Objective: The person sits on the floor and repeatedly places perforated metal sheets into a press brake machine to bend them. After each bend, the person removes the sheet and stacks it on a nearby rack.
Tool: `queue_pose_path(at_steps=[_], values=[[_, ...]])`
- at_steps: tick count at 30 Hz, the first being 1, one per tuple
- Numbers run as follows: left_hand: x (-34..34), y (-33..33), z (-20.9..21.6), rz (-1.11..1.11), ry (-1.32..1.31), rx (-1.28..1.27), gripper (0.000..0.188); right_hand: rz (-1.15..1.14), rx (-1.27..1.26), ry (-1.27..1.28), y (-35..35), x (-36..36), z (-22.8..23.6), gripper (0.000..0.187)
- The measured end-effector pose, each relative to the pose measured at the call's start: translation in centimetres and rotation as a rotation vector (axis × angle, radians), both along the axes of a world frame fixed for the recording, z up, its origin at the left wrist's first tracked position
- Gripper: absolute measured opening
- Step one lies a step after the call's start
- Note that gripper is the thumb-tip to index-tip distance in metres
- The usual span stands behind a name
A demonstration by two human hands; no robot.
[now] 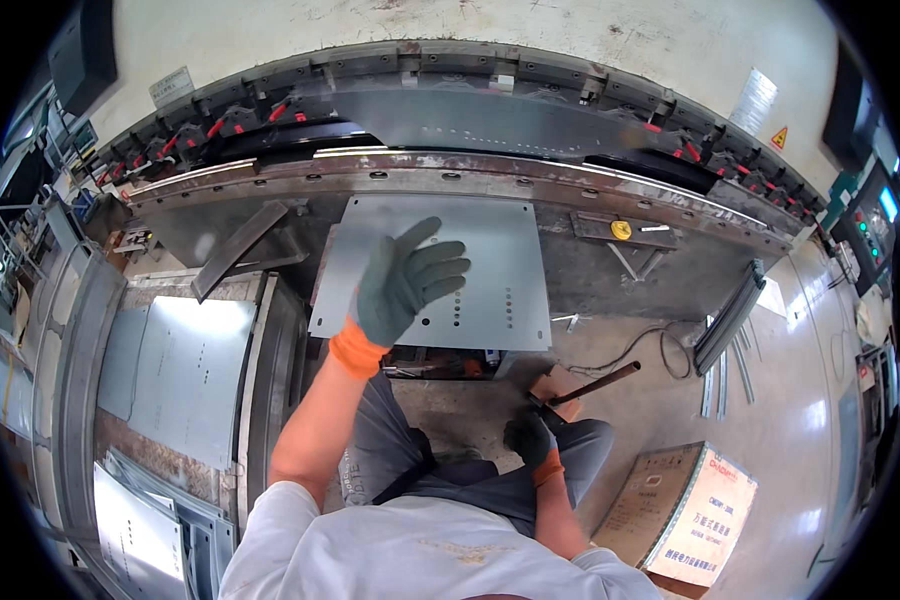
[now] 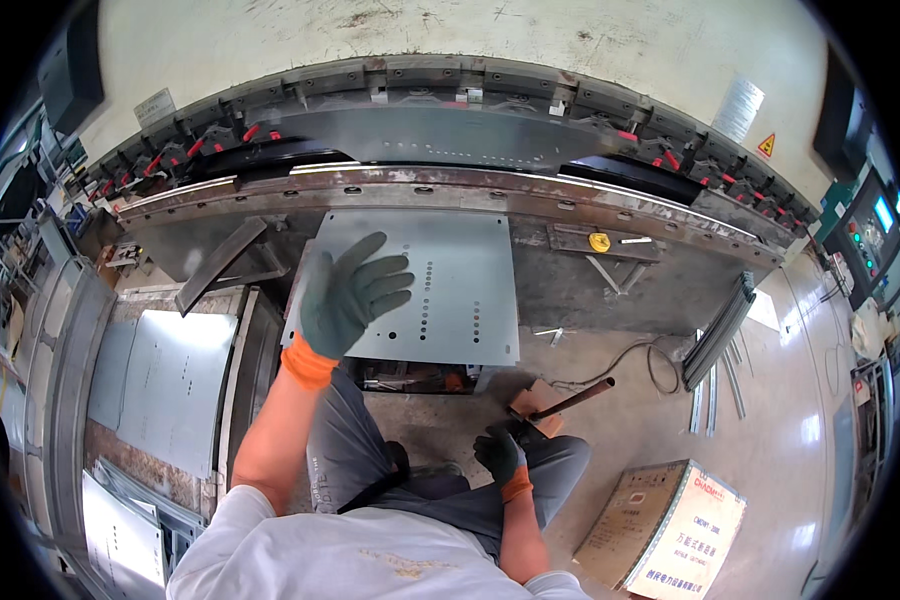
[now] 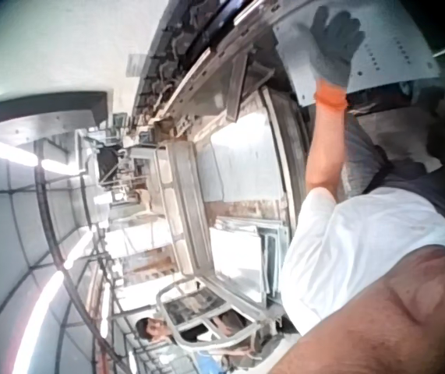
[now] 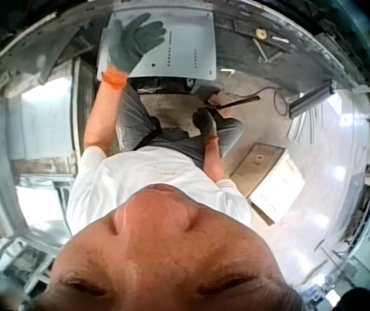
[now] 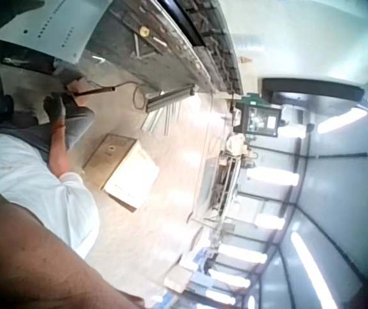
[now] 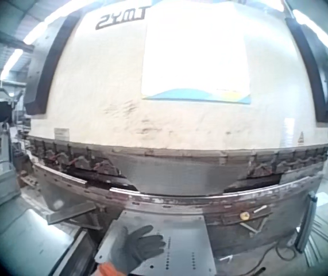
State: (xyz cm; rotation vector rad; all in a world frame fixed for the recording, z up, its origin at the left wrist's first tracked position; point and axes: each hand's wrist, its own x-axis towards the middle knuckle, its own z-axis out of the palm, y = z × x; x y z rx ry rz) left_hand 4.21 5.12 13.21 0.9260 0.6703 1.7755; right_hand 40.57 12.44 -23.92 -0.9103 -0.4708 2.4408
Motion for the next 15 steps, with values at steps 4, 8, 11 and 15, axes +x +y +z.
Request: queue_pose_path(at_steps=[4, 8, 11, 15], values=[[-3.6, 1.9, 2.4, 0.043, -0.25, -0.048, 0.106, -0.025, -0.008, 0.014, -0.5, 1.0, -0.2, 0.038], [-11.0, 4.8, 5.6, 0.064, -0.345, -0.102, 0.116, -0.034, 0.036, -0.037, -0.8, 1.7, 0.9, 0.036], [-17.1, 7.5, 6.9, 0.065, -0.394, -0.148, 0.125, -0.062, -0.021, -0.081, -0.7, 1.4, 0.5, 0.036], [-20.4, 9.5, 9.3, -0.07, -0.364, -0.204, 0.114, -0.057, -0.025, -0.076, -1.0, 1.1, 1.7, 0.036]])
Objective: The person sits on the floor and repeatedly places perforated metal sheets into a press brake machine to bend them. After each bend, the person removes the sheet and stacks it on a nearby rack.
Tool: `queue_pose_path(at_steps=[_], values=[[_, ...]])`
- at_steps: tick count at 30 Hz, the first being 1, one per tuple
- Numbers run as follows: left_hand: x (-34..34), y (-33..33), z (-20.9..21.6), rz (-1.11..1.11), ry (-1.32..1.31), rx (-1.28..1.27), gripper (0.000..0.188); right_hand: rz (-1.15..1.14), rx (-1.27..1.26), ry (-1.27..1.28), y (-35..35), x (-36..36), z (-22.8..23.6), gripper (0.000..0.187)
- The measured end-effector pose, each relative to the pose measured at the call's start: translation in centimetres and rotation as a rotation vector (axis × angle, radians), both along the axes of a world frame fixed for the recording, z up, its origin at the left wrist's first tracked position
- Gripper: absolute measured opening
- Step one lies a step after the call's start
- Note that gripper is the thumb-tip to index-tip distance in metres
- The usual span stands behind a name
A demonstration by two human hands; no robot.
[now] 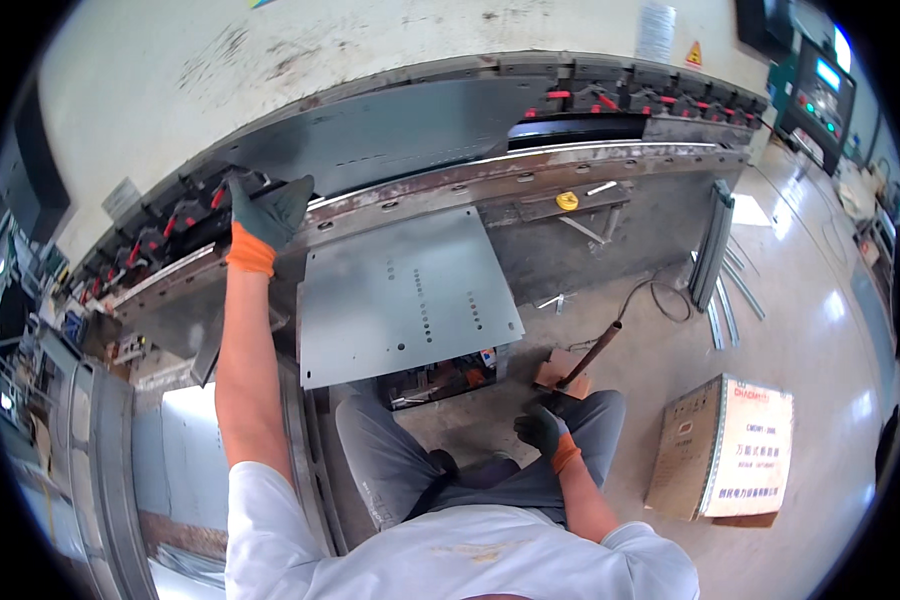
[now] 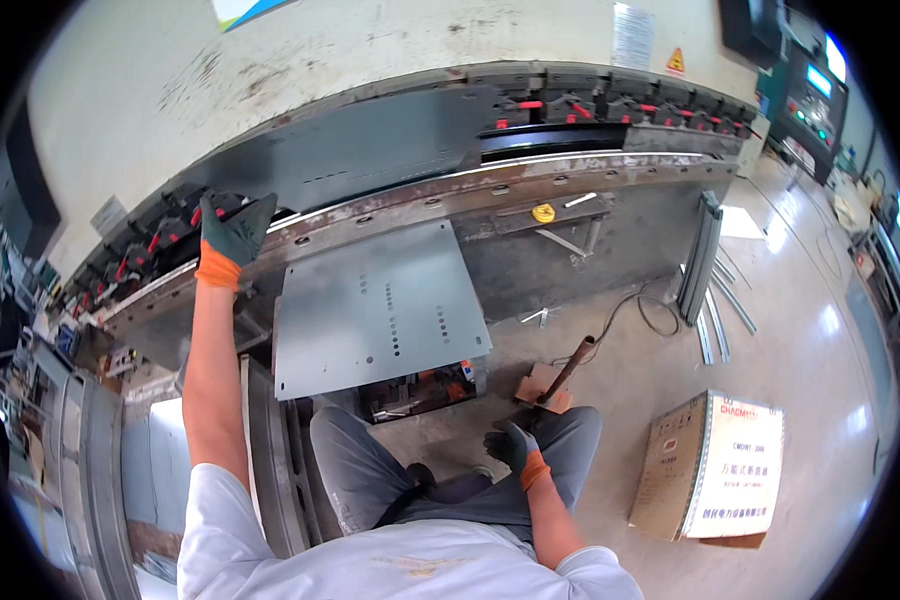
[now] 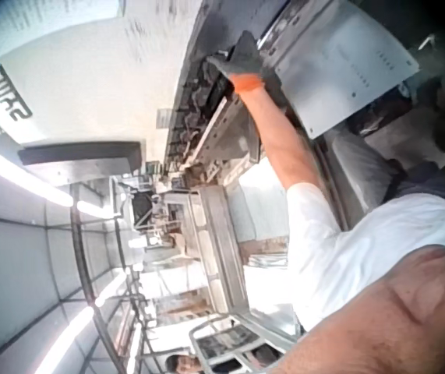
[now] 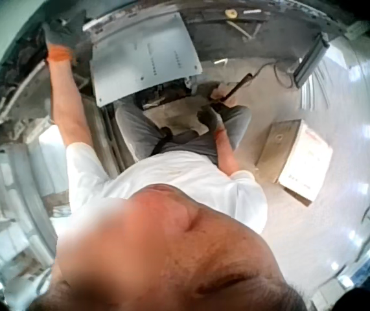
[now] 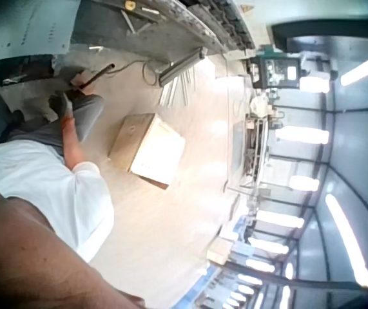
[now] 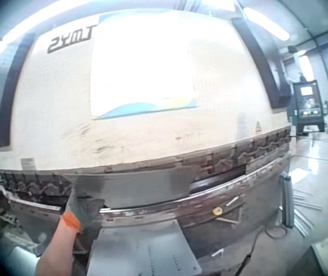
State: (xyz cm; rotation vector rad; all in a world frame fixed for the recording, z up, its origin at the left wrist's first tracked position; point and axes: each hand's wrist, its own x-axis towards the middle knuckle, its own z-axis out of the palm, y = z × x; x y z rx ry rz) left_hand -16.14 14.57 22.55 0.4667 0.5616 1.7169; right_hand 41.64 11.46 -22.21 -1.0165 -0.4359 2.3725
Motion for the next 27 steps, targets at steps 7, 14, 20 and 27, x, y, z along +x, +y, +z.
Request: queue_pose_path(at_steps=[7, 14, 20, 27], values=[[1.3, 3.2, 1.9, 0.307, 1.36, 0.101, 0.062, -0.011, 0.054, 0.061, -0.4, 1.5, -0.4, 0.038], [-0.9, 2.0, 1.7, 0.686, 1.674, 0.191, 0.052, 0.02, 0.121, 0.058, -1.1, 0.1, 1.1, 0.038], [-0.2, 4.3, 1.6, 0.619, 1.481, 0.244, 0.05, -0.047, 0.1, 0.032, -1.1, 0.2, 1.7, 0.036], [-0.2, 2.8, 1.7, 0.688, 1.812, 0.212, 0.04, -0.013, 0.106, 0.008, -2.2, 0.1, 3.3, 0.037]])
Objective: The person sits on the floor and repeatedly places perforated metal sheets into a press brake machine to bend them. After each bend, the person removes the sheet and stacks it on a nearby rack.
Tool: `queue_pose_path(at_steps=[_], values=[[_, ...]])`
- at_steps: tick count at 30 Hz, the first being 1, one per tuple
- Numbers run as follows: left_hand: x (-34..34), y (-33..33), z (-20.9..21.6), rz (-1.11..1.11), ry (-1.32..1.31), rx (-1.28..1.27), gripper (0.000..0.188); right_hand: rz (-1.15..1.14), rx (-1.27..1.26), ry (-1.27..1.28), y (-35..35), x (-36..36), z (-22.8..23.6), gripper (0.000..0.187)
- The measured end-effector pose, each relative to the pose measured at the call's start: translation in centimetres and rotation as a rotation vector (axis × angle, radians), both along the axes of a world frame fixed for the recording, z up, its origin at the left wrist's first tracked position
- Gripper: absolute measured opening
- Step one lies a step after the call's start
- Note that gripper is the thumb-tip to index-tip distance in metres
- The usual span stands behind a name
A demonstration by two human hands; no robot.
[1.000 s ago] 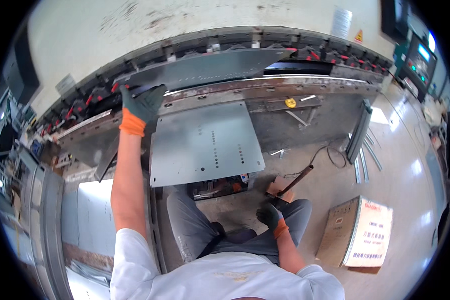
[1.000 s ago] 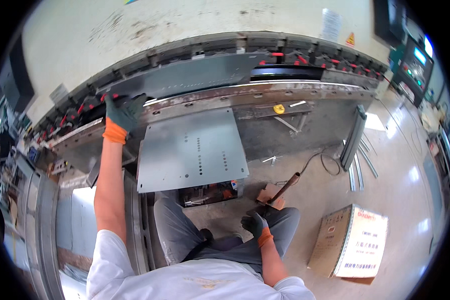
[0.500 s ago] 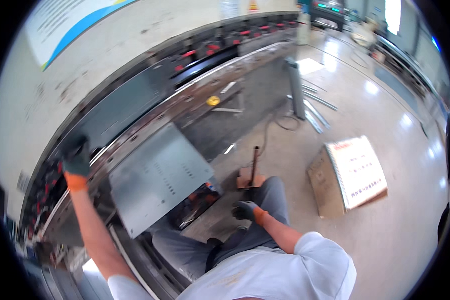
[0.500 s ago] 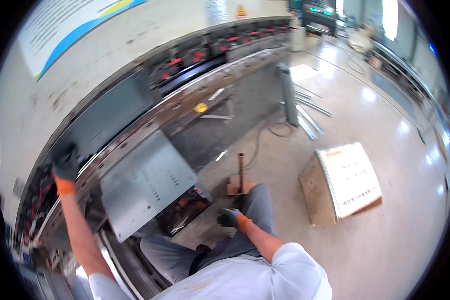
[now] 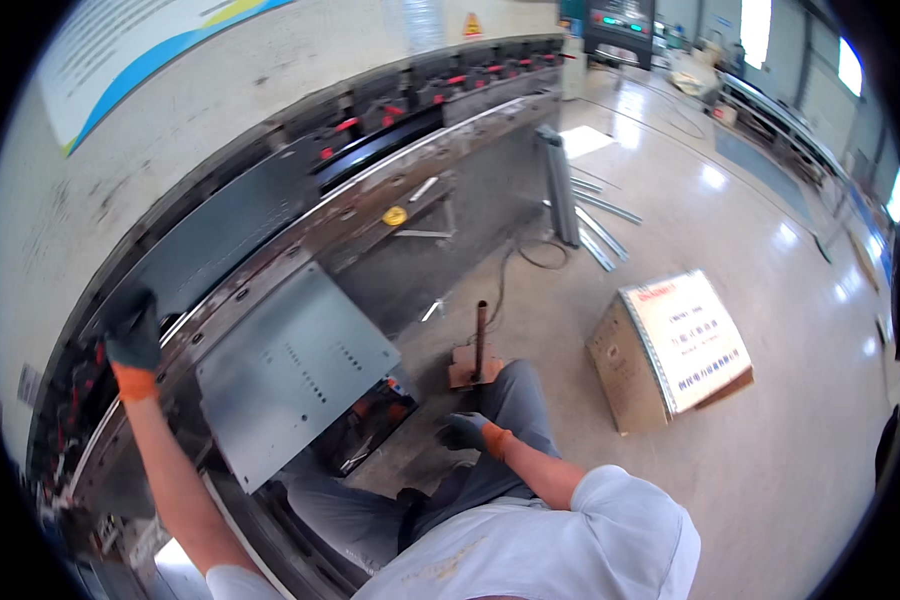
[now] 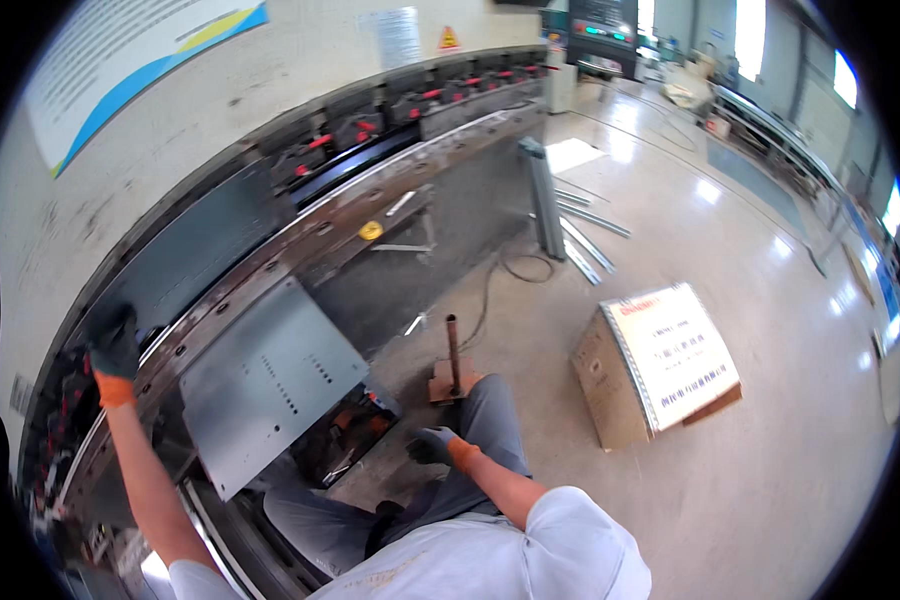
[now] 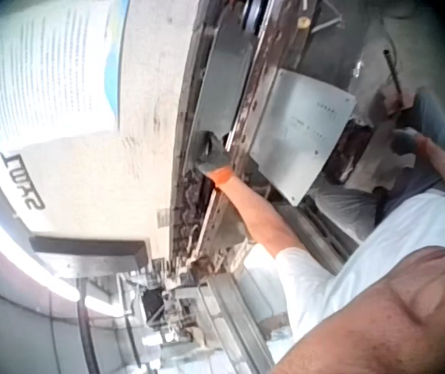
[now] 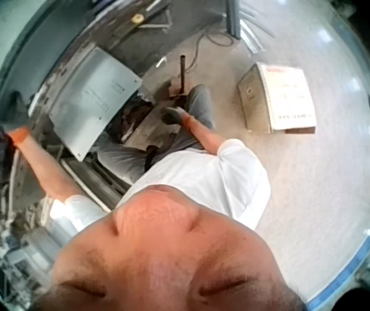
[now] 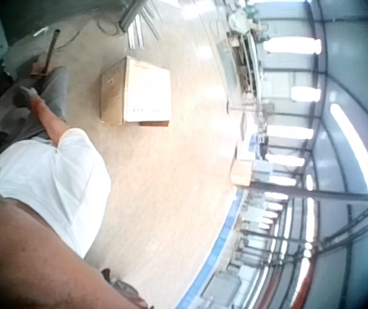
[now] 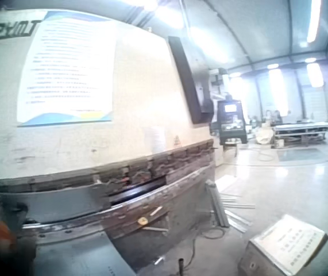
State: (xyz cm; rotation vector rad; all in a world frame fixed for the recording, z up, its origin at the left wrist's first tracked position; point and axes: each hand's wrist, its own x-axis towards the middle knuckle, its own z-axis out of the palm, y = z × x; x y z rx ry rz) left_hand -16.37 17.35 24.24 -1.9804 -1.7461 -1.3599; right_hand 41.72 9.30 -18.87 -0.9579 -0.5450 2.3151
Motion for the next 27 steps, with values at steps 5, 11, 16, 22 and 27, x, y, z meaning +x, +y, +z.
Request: queue_pose_path(at_steps=[5, 11, 16, 22, 27], values=[[0.1, 1.1, 0.0, -0.578, -0.708, -0.041, 0.029, 0.0, 0.067, 0.062, 0.6, 0.1, 0.4, 0.04], [-1.7, -1.1, -1.3, -0.157, -0.26, -0.079, 0.03, 0.057, 0.224, -0.016, 0.3, -2.6, 4.1, 0.042], [3.5, -4.4, -8.6, -0.803, -1.757, 0.018, 0.041, 0.017, 0.874, -0.023, -0.2, -7.1, 13.7, 0.064], [9.6, -7.2, -18.6, -0.664, -1.835, -0.011, 0.045, 0.042, 1.434, -0.463, 0.9, -15.4, 20.2, 0.086], [19.1, -8.9, -19.0, -0.76, -1.939, -0.327, 0.054, -0.139, 1.497, -0.594, -1.1, -20.3, 17.5, 0.068]])
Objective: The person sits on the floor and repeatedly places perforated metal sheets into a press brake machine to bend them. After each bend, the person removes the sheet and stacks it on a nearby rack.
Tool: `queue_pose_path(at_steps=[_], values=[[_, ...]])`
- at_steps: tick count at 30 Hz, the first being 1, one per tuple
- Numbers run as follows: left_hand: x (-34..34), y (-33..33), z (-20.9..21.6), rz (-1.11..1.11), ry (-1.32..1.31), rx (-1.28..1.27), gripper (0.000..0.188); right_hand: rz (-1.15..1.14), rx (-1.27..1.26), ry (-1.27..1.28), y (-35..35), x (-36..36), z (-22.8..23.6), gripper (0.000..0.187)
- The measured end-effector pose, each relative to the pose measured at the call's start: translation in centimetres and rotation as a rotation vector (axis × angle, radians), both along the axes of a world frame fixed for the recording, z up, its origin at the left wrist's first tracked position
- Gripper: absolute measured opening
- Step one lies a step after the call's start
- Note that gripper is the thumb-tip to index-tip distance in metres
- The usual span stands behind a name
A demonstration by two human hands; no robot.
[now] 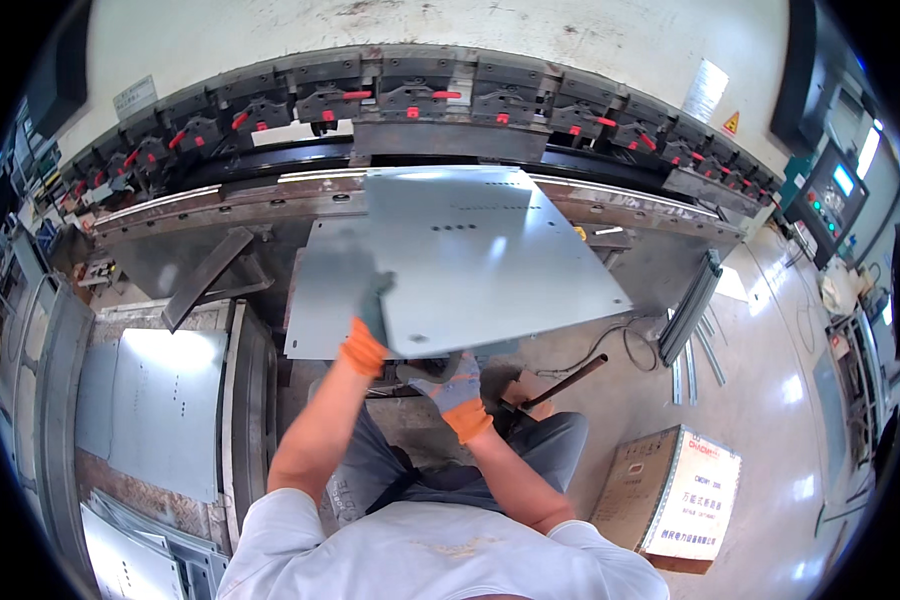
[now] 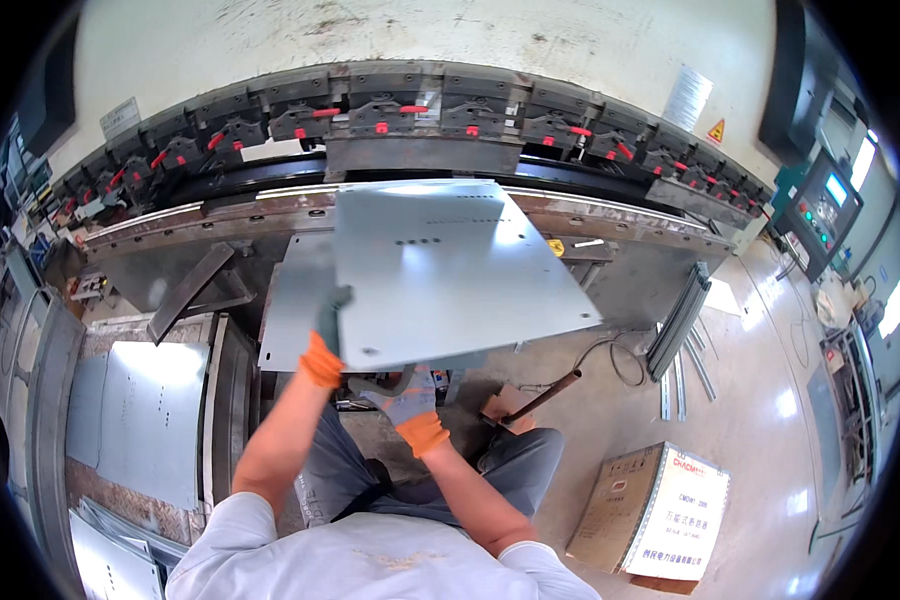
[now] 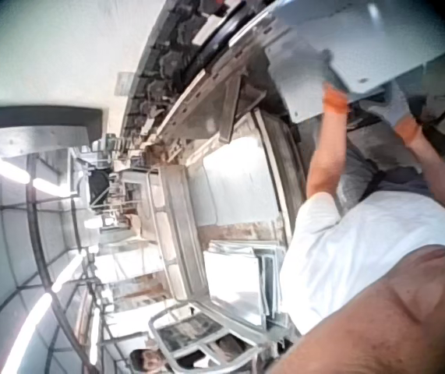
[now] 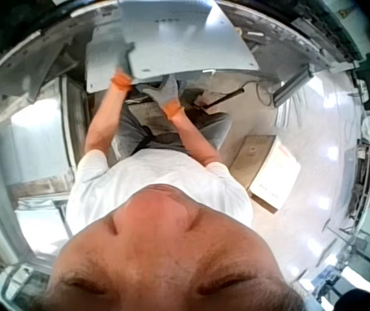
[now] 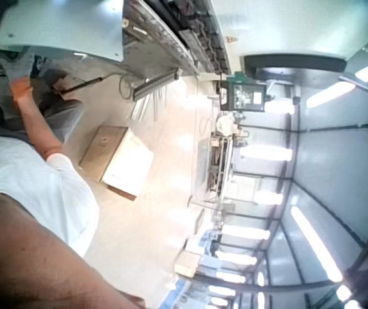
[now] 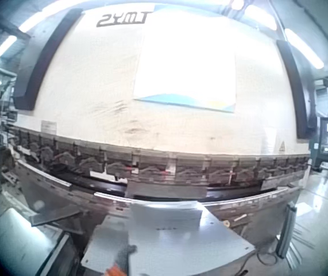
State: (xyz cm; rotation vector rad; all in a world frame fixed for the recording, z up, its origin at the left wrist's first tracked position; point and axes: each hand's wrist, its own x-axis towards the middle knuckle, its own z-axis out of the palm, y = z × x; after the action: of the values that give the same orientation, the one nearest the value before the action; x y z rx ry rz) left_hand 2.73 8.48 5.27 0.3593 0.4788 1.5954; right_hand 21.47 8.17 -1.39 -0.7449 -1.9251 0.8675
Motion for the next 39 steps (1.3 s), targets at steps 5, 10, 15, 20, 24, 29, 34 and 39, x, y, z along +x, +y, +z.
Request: queue_pose_path(at_steps=[5, 10, 15, 20, 24, 29, 34, 39], values=[[7.9, 4.0, -5.7, 0.047, 0.204, 0.19, 0.05, -0.297, -0.116, 0.381, 4.7, 4.7, -5.5, 0.057], [1.1, 10.8, -4.2, 0.181, 0.107, 0.257, 0.062, 0.001, -0.699, 1.215, 9.6, 13.2, -1.7, 0.045], [-4.0, 10.3, -7.4, 0.274, 0.22, 0.072, 0.065, 0.15, -0.485, 1.152, 6.9, 16.5, -0.2, 0.053], [-6.4, -0.7, -7.3, 0.376, 0.255, 0.032, 0.054, 0.361, -0.666, 1.15, 10.4, 17.6, -2.1, 0.052], [-7.2, -4.3, -6.9, 0.477, 0.278, 0.063, 0.049, 0.561, -0.78, 1.139, 16.0, 14.1, -2.5, 0.05], [-8.0, -4.1, -8.9, 0.561, 0.268, -0.019, 0.048, 0.703, -0.945, 1.061, 22.4, 11.7, -4.4, 0.047], [-7.6, -3.4, -9.1, 0.59, 0.284, -0.059, 0.05, 0.622, -0.956, 1.001, 24.6, 9.7, -4.6, 0.037], [-7.2, -2.4, -9.0, 0.604, 0.254, -0.083, 0.052, 0.502, -1.01, 0.975, 26.3, 10.2, -3.9, 0.036]])
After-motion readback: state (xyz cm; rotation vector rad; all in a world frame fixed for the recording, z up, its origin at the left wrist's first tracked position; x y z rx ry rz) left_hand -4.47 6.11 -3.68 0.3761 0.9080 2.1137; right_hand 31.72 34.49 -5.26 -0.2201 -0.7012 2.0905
